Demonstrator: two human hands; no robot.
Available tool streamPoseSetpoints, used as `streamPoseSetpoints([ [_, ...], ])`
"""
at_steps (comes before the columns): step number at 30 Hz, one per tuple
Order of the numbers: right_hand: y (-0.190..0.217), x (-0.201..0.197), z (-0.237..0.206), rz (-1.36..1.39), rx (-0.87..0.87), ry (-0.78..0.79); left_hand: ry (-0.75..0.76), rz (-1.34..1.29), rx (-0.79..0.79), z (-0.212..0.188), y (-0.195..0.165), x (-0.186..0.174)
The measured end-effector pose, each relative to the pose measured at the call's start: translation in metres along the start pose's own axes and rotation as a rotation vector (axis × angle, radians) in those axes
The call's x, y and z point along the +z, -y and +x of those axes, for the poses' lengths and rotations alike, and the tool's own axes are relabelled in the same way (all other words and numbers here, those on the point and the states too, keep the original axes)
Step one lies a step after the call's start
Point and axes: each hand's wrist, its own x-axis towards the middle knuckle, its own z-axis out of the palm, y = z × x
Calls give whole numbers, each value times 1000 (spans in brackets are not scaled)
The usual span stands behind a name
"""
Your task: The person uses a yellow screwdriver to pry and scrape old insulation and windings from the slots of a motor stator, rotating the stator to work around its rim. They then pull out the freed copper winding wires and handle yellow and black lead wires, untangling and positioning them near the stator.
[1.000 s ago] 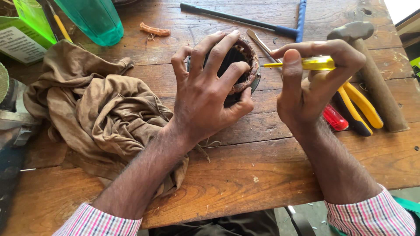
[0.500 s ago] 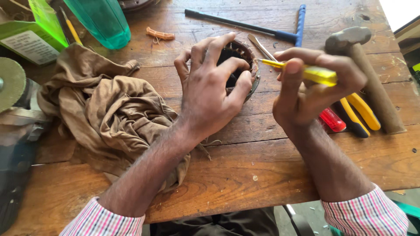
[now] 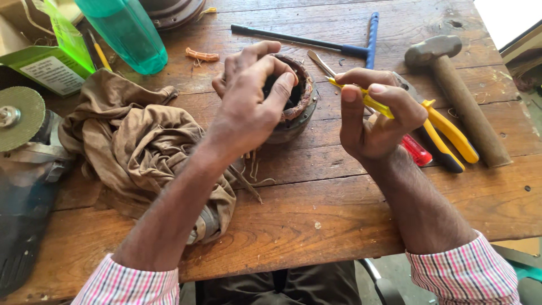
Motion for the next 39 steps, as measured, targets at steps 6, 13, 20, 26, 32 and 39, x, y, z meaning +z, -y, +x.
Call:
streamPoseSetpoints([
  [6, -5, 0, 0, -10, 5, 1, -272, 28, 79, -6, 12, -12],
  [13, 1, 7, -2, 20, 59, -81, -46, 96, 187, -22, 36, -28],
  [20, 11, 8, -2, -67, -94, -59, -40, 198, 337, -35, 60, -9],
  [26, 9, -2, -10, 33, -39, -12, -36, 185, 406, -36, 66, -7],
  [32, 21, -16, -12, 40, -27, 116, -106, 256, 375, -35, 64, 1],
  [39, 61, -17, -13, -93, 40, 335, -150, 298, 334, -38, 60, 5],
])
